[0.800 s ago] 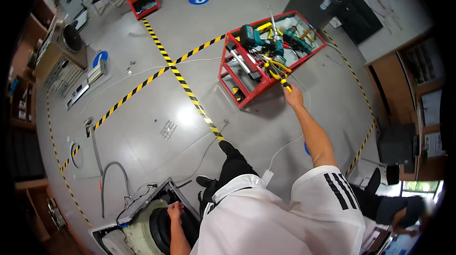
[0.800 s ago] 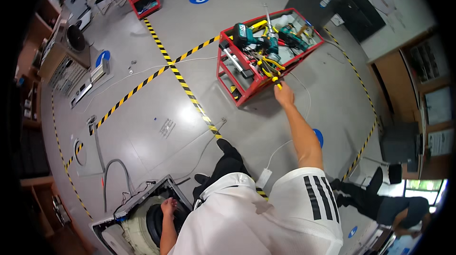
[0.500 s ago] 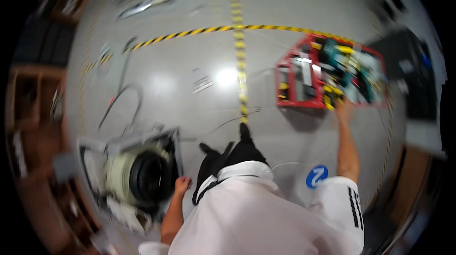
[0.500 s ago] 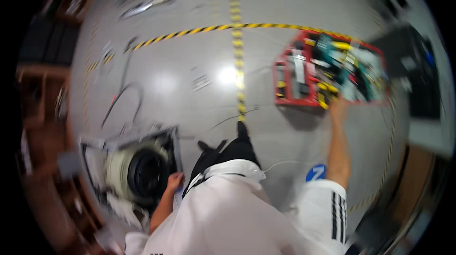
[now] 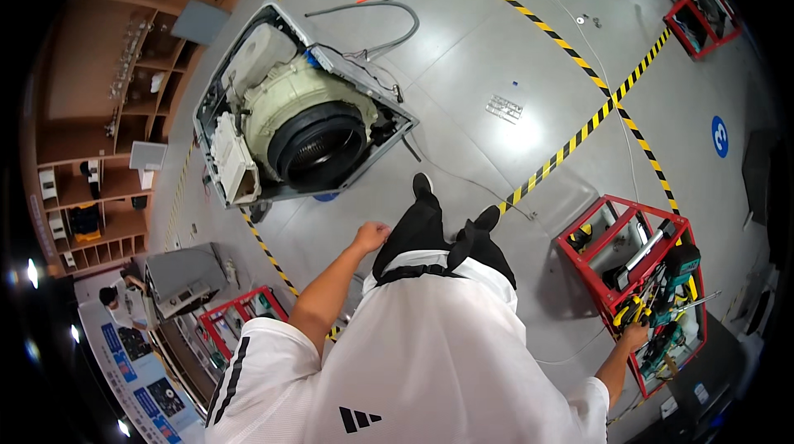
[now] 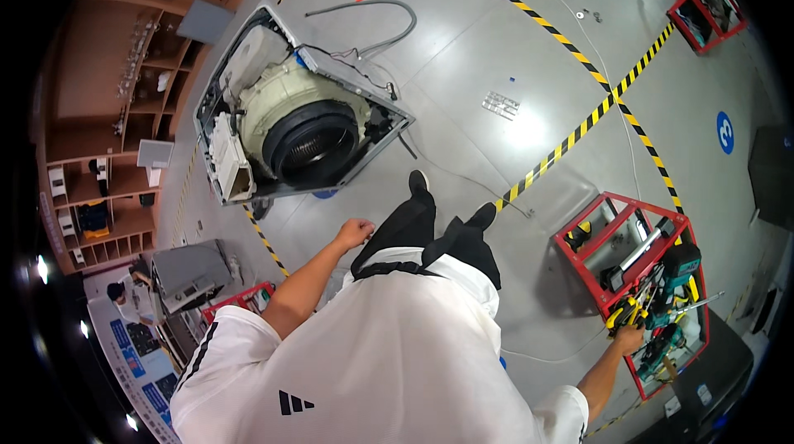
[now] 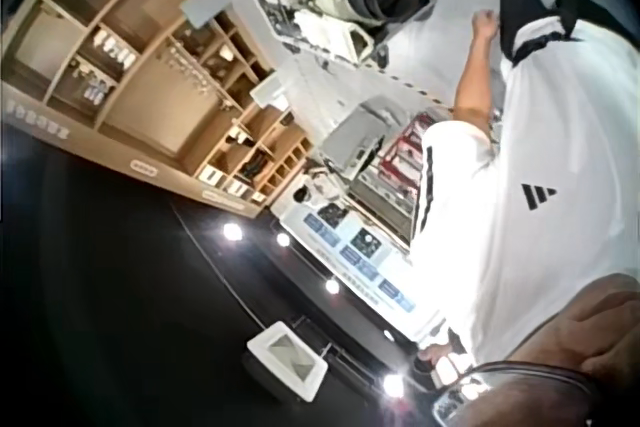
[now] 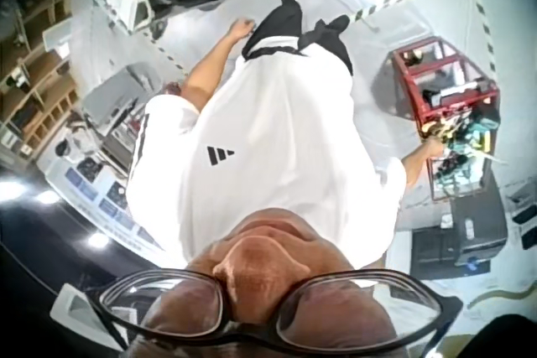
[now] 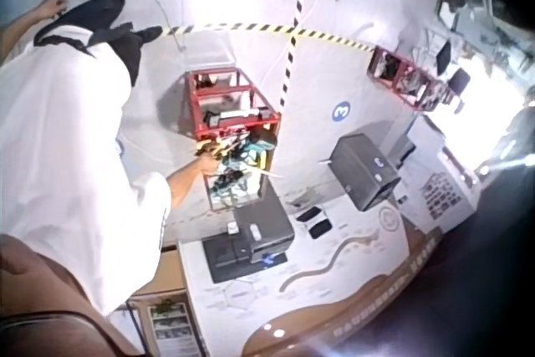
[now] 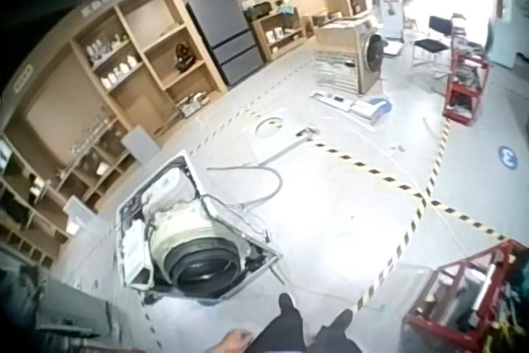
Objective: The person picks up a curved heavy component from the floor and fits it onto the base of a disassembled washing machine. They then pick up two bolts and a spring, aligning and inserting the bolts into the component by hand.
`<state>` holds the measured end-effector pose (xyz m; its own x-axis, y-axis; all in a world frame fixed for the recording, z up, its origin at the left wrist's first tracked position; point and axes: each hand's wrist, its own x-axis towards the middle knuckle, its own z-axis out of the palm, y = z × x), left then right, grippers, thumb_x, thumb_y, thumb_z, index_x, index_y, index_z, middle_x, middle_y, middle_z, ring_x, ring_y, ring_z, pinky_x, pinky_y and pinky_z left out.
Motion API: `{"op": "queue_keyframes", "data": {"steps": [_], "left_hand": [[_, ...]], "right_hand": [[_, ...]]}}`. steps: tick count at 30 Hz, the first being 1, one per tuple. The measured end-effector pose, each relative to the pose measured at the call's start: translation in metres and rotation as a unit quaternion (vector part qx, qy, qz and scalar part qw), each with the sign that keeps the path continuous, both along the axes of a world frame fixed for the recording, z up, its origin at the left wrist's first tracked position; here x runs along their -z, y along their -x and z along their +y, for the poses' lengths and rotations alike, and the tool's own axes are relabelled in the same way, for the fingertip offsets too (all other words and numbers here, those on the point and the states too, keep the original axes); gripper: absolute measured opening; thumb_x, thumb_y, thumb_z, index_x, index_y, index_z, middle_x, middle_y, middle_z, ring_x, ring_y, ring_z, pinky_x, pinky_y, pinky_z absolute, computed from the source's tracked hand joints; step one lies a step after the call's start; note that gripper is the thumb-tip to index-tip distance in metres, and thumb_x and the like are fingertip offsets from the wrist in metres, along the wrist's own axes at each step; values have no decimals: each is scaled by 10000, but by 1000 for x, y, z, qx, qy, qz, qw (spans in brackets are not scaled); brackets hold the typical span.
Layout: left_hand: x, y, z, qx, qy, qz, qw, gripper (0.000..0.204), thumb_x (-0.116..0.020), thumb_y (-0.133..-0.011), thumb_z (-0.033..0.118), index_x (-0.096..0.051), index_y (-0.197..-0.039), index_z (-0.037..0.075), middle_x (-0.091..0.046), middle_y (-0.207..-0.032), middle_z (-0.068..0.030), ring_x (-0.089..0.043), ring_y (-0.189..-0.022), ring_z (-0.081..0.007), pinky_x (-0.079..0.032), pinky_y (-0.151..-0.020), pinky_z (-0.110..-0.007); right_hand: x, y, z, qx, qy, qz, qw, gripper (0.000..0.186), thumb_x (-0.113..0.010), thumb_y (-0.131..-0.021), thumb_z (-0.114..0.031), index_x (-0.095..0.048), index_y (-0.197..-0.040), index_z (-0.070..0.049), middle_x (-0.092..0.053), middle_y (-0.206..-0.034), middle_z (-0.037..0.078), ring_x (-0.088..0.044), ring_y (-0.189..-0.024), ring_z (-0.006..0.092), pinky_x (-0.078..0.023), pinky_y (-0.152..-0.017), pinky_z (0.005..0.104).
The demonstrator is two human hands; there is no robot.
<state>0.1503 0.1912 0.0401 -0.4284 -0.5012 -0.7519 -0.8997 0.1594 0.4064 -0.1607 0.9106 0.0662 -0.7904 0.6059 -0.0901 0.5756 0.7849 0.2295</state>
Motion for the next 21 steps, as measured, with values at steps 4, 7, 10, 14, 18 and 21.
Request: {"op": "queue_keyframes", "data": {"steps": [4, 7, 10, 14, 18, 21], "left_hand": [[3, -15, 2, -35, 3, 5, 999, 268, -568, -792, 243, -665, -898, 17, -668, -752, -107, -650, -665, -184, -503, -669, -308], [13, -29, -6, -41, 3, 14, 999, 263, -570, -786, 240, -664, -884, 16, -666, -745, -108, -651, -641, -185, -505, -654, -312], [23, -36, -15, -94, -17, 51, 994, 265, -572, -779, 248, -662, -871, 16, -661, -721, -105, -648, -624, -188, -506, -641, -315], [41, -43, -38, -74, -19, 33, 997, 288, -564, -777, 279, -663, -875, 27, -652, -677, -84, -644, -640, -188, -500, -652, -320], [40, -39, -68, -39, -41, 26, 998, 282, -559, -782, 279, -664, -880, 36, -648, -661, -76, -630, -619, -188, -490, -633, -330], [62, -52, -86, -100, -61, 65, 991, 246, -562, -797, 260, -661, -851, 41, -641, -654, -69, -613, -580, -175, -481, -573, -325]], "right_hand": [[-23, 8, -35, -34, 18, 36, 999, 430, -512, -776, -238, -561, -1182, -105, -608, -1025, 202, -574, -962, 364, -448, -831, 436], [-39, 9, -66, -89, 13, 55, 994, 436, -506, -773, -214, -556, -1173, -49, -587, -1074, 204, -570, -954, 367, -440, -843, 424], [-26, 0, -75, -180, 31, 154, 971, 398, -484, -779, -106, -567, -1165, -56, -587, -1055, 200, -550, -984, 345, -430, -860, 390], [-11, -18, -92, -318, 126, 193, 920, 199, -455, -758, -47, -632, -846, -26, -596, -931, 167, -539, -945, 327, -406, -867, 387], [-28, -35, -185, -291, 274, 152, 904, 201, -429, -791, -39, -611, -870, -6, -603, -876, 138, -568, -877, 273, -422, -826, 347], [-26, -49, -253, -316, 333, 154, 875, 200, -430, -833, -57, -605, -909, 1, -615, -871, 131, -586, -852, 236, -443, -796, 322]]}}
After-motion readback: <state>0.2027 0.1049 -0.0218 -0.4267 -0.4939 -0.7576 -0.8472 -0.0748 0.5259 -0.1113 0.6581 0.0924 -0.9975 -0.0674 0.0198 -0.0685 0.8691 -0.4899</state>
